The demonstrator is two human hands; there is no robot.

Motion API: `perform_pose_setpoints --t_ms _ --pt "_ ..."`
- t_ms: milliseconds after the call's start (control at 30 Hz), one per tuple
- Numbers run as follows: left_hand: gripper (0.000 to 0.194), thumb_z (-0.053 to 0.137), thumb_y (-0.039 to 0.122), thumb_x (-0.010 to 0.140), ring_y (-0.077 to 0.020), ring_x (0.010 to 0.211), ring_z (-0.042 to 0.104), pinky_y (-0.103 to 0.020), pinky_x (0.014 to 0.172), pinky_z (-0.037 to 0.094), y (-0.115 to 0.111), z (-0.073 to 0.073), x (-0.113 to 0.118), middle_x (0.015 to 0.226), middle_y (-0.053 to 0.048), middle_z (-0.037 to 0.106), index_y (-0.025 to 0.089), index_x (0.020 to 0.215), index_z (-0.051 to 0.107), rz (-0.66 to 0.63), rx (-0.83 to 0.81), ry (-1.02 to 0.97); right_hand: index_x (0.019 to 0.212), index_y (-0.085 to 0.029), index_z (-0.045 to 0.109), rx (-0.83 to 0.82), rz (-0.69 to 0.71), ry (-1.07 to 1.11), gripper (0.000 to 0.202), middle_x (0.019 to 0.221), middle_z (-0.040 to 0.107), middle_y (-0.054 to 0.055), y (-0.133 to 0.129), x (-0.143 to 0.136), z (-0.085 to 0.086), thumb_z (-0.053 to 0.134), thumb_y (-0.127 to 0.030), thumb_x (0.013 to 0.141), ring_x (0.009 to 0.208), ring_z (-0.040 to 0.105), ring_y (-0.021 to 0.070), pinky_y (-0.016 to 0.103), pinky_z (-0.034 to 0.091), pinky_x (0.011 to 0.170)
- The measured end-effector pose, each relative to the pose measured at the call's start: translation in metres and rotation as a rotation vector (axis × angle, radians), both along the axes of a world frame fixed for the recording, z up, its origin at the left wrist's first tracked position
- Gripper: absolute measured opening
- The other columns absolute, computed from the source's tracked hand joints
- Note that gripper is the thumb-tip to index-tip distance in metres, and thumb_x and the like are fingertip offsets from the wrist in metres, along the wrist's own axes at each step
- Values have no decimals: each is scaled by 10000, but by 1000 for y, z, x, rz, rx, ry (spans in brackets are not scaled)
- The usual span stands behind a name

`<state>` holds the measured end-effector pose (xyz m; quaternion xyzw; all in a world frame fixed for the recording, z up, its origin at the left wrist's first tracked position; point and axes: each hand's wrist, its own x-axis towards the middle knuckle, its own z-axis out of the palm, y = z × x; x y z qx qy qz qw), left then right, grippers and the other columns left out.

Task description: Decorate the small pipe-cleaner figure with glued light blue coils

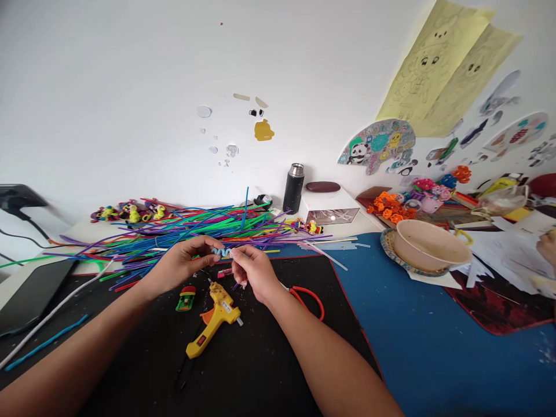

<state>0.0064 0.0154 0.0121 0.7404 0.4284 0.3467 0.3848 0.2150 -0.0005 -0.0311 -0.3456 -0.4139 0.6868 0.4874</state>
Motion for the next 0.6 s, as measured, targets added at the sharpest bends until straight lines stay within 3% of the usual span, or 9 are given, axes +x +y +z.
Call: perform_pose_setpoints --t_ms 600 --pt "310 719 480 915 -235 893 678 -326 769 554 0 1 -1 1004 -62 766 213 1069 755 -5 27 15 785 -207 611 -18 8 -7 503 580 594 -66 -1 -1 2 868 -636 731 403 463 74 220 263 379"
